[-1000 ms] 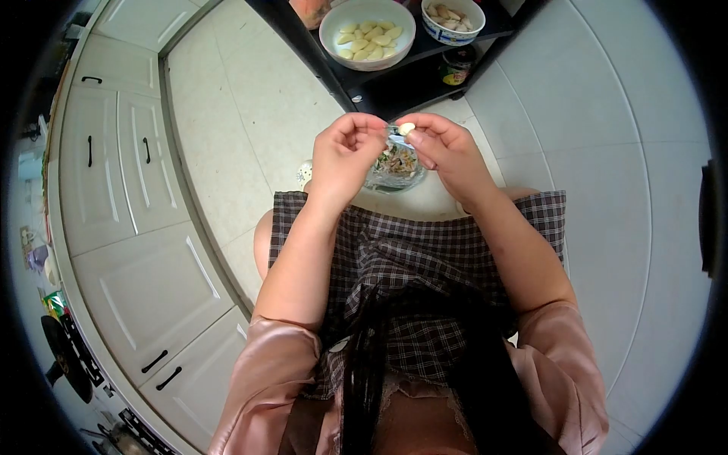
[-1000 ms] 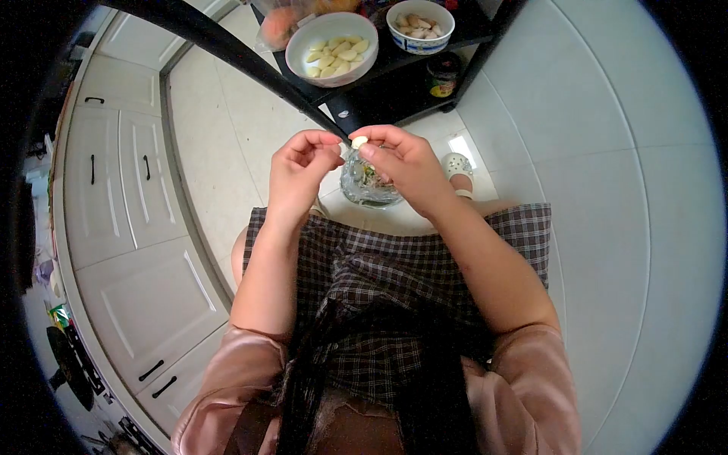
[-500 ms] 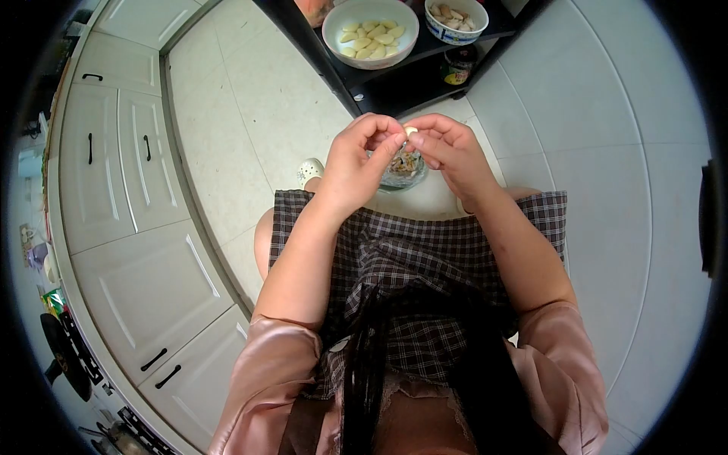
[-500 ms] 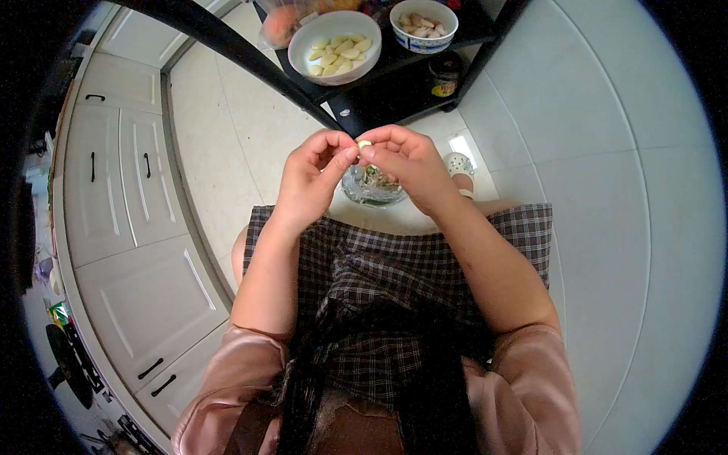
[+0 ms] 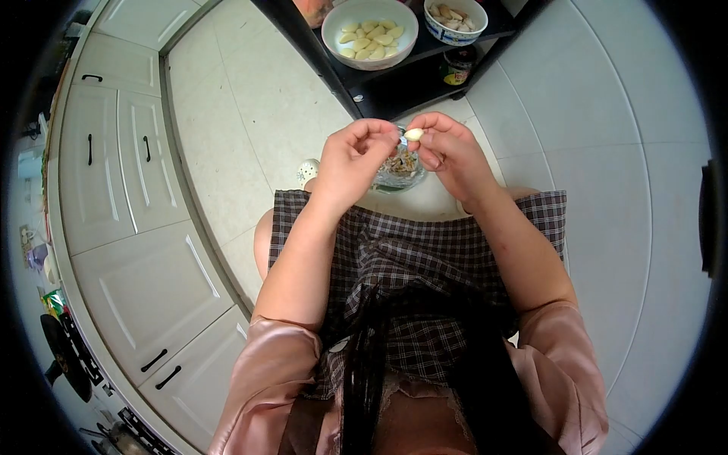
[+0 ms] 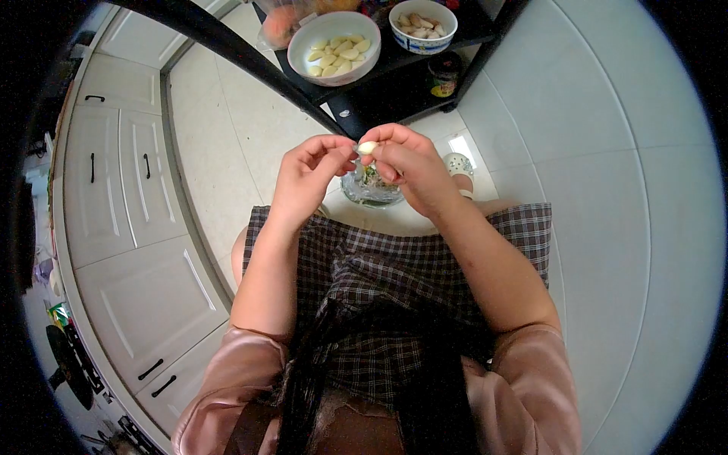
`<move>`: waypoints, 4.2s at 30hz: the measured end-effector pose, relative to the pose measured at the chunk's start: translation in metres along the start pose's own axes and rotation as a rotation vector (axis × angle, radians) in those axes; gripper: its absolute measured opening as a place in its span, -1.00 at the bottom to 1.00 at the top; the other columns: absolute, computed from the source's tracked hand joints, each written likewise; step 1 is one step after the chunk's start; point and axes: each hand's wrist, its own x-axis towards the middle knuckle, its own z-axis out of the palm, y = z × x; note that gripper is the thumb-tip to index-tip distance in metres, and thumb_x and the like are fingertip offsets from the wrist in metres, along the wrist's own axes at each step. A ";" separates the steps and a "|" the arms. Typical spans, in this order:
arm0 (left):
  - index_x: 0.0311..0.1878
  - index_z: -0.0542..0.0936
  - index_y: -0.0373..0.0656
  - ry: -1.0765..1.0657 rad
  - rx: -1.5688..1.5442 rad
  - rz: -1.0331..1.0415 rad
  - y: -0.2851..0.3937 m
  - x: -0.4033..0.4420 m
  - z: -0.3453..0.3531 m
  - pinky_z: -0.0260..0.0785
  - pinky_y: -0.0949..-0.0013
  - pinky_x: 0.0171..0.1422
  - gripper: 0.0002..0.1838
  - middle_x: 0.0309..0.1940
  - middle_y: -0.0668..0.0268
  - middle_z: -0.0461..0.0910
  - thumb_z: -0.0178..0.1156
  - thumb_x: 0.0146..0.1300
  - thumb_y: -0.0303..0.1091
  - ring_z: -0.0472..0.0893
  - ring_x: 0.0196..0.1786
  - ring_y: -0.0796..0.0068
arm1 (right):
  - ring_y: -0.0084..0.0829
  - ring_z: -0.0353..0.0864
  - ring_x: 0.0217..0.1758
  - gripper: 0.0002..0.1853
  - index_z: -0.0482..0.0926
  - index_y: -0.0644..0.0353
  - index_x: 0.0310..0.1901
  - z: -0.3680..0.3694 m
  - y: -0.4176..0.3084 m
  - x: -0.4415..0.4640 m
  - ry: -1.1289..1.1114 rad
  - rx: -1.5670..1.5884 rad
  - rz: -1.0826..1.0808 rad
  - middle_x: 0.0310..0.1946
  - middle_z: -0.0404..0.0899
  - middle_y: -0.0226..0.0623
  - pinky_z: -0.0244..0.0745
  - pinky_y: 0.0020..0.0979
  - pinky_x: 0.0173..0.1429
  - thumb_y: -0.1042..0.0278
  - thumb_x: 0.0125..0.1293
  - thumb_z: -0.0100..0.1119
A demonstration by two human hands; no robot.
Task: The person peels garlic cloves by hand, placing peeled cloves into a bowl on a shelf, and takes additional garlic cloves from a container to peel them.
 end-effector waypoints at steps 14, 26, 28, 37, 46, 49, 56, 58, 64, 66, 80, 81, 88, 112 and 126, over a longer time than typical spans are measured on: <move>-0.10 0.51 -0.33 0.057 -0.007 0.050 -0.002 0.015 0.004 0.39 0.57 -0.16 -0.81 -0.32 0.30 0.56 0.07 0.29 -0.44 0.52 -0.31 0.62 | -0.74 0.39 -0.48 -0.77 0.50 0.32 -0.14 0.027 -0.027 0.029 0.199 -0.276 -0.212 -0.33 0.61 -0.30 0.25 -0.70 -0.40 0.47 0.16 0.17; -0.13 0.52 -0.34 0.125 -0.038 0.147 0.004 0.025 0.000 0.40 0.53 -0.14 -0.83 -0.29 0.28 0.58 0.05 0.26 -0.50 0.53 -0.28 0.60 | -0.45 0.48 -0.22 -0.58 0.33 0.44 0.10 0.024 -0.044 0.070 0.155 -0.132 -0.126 -0.17 0.53 -0.17 0.36 -0.51 -0.20 0.45 0.22 0.01; -0.14 0.52 -0.34 0.137 -0.029 0.179 0.008 0.020 -0.001 0.40 0.53 -0.14 -0.84 -0.29 0.29 0.58 0.05 0.26 -0.50 0.53 -0.28 0.60 | -0.40 0.46 -0.05 -0.60 0.29 0.44 0.12 0.021 -0.031 0.044 0.052 0.037 0.039 -0.02 0.44 -0.09 0.38 -0.49 -0.07 0.56 0.23 -0.05; -0.21 0.60 -0.30 0.055 0.325 0.281 0.011 0.013 0.007 0.40 0.53 -0.18 -0.82 -0.32 0.28 0.56 0.23 0.07 -0.59 0.54 -0.32 0.56 | -0.22 0.29 0.27 -0.49 0.17 0.43 0.21 0.013 -0.003 0.022 -0.066 0.077 -0.070 0.20 0.25 0.03 0.18 -0.27 0.36 0.67 0.19 -0.04; -0.30 0.61 -0.29 0.055 0.441 0.374 0.019 0.016 0.012 0.43 0.45 -0.23 -0.88 -0.36 0.20 0.54 0.25 0.04 -0.55 0.57 -0.34 0.36 | -0.19 0.24 0.32 -0.53 0.20 0.42 0.19 0.011 -0.018 0.017 -0.091 0.119 -0.111 0.22 0.22 0.05 0.20 -0.27 0.35 0.64 0.22 -0.04; -0.28 0.63 -0.26 0.069 0.416 0.342 0.020 0.017 0.013 0.39 0.50 -0.23 -0.88 -0.37 0.28 0.54 0.27 0.06 -0.54 0.53 -0.33 0.52 | -0.26 0.37 0.22 -0.58 0.27 0.42 0.14 0.015 -0.022 0.013 -0.067 0.022 -0.141 0.15 0.33 0.01 0.30 -0.31 0.29 0.59 0.24 0.01; -0.26 0.59 -0.35 0.080 -0.103 0.081 0.012 0.018 0.015 0.44 0.56 -0.21 -0.86 -0.37 0.26 0.61 0.25 0.16 -0.47 0.58 -0.34 0.58 | -0.57 0.56 -0.19 -0.74 0.53 0.36 -0.07 0.007 -0.022 0.010 0.066 -0.243 -0.126 -0.17 0.59 -0.25 0.49 -0.57 -0.10 0.44 0.23 0.16; -0.24 0.58 -0.36 0.088 -0.135 0.075 0.012 0.017 0.015 0.45 0.55 -0.21 -0.85 -0.37 0.24 0.62 0.24 0.17 -0.47 0.59 -0.34 0.57 | -0.61 0.54 -0.24 -0.77 0.58 0.32 -0.12 0.010 -0.024 0.009 0.088 -0.357 -0.132 -0.22 0.60 -0.30 0.46 -0.61 -0.17 0.41 0.21 0.19; -0.21 0.59 -0.36 0.066 -0.193 -0.012 0.014 0.015 0.012 0.48 0.52 -0.22 -0.85 -0.36 0.21 0.63 0.21 0.19 -0.48 0.61 -0.34 0.53 | -0.60 0.55 -0.22 -0.79 0.58 0.32 -0.11 0.005 -0.017 0.011 0.025 -0.451 -0.294 -0.21 0.58 -0.32 0.48 -0.58 -0.17 0.46 0.23 0.14; -0.21 0.59 -0.37 0.069 -0.200 0.002 0.015 0.015 0.012 0.49 0.51 -0.21 -0.85 -0.37 0.20 0.63 0.20 0.20 -0.48 0.62 -0.34 0.52 | -0.58 0.55 -0.22 -0.80 0.58 0.33 -0.13 0.006 -0.016 0.012 0.027 -0.456 -0.317 -0.22 0.58 -0.31 0.48 -0.58 -0.16 0.48 0.23 0.13; -0.26 0.64 -0.31 0.087 -0.017 -0.005 0.010 0.015 0.003 0.39 0.60 -0.30 -0.86 -0.43 0.31 0.63 0.24 0.16 -0.42 0.54 -0.42 0.64 | -0.41 0.58 -0.27 -0.86 0.61 0.33 -0.25 0.014 -0.019 0.012 0.049 -0.919 -0.697 -0.29 0.58 -0.18 0.49 -0.49 -0.20 0.57 0.14 0.16; -0.28 0.63 -0.31 0.089 -0.020 -0.007 0.009 0.014 0.003 0.38 0.60 -0.30 -0.86 -0.44 0.31 0.62 0.24 0.16 -0.43 0.53 -0.43 0.64 | -0.40 0.59 -0.27 -0.86 0.60 0.34 -0.25 0.014 -0.019 0.012 0.039 -0.928 -0.687 -0.29 0.58 -0.18 0.49 -0.49 -0.20 0.57 0.14 0.16; -0.38 0.59 -0.32 0.157 -0.112 -0.065 0.006 0.014 0.008 0.30 0.62 -0.39 -0.90 -0.51 0.36 0.58 0.20 0.14 -0.46 0.46 -0.50 0.69 | -0.45 0.59 -0.30 -0.86 0.58 0.34 -0.22 0.014 -0.013 0.013 0.015 -0.859 -0.626 -0.31 0.59 -0.20 0.50 -0.52 -0.19 0.57 0.17 0.12; -0.27 0.60 -0.32 0.054 0.117 0.015 0.008 0.010 0.001 0.35 0.63 -0.27 -0.87 -0.43 0.36 0.60 0.22 0.15 -0.46 0.52 -0.39 0.70 | -0.63 0.51 -0.35 -0.82 0.49 0.32 -0.12 0.013 -0.012 0.017 0.065 -0.295 -0.237 -0.30 0.58 -0.31 0.47 -0.60 -0.24 0.46 0.28 0.08; -0.24 0.61 -0.36 0.072 -0.161 -0.098 0.014 0.011 -0.001 0.46 0.55 -0.27 -0.82 -0.39 0.21 0.64 0.24 0.17 -0.42 0.59 -0.39 0.57 | -0.58 0.55 -0.23 -0.86 0.52 0.37 -0.17 0.014 -0.014 0.014 0.001 -0.472 -0.309 -0.25 0.54 -0.31 0.51 -0.55 -0.10 0.52 0.27 0.07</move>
